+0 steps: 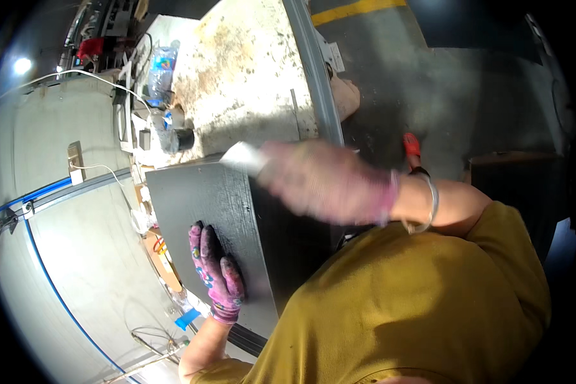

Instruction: The person uses a metal scraper to remove material from the edges and surfaces of stacked black rectangular panels. They repeatedly lift and reposition the panels to access different sides while scraping.

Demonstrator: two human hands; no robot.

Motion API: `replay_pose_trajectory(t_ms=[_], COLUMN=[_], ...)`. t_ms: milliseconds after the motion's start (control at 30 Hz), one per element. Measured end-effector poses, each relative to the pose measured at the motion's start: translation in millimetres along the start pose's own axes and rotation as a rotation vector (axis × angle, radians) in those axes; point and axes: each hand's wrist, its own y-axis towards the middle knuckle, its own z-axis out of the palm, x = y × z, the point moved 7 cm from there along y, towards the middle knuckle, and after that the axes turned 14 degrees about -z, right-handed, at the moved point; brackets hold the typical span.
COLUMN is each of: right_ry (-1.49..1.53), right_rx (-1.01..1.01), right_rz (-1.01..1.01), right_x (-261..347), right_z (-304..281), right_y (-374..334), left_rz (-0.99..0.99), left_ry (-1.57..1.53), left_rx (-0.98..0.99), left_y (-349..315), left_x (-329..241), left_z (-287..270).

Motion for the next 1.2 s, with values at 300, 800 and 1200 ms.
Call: replay_pose_trajectory(t_ms=[300,800,1200], right_ry=[0.022,1.484,1.026], right_rx=[-0.171,-0.293,-0.183], right_rz=[-0.221,0.281,0.288], right_x=[3,-37,-20], right_z=[0,15,16], right_y=[5,-11,3], left_rz=[-0.008,-0.018,-0.022], left_ry=[0.022,0.013,-0.018], left_rx=[-0.022,-0.021,-0.016], left_y=[-5,-1,-2], left_x=[-2,-1,3], left_z=[0,0,1])
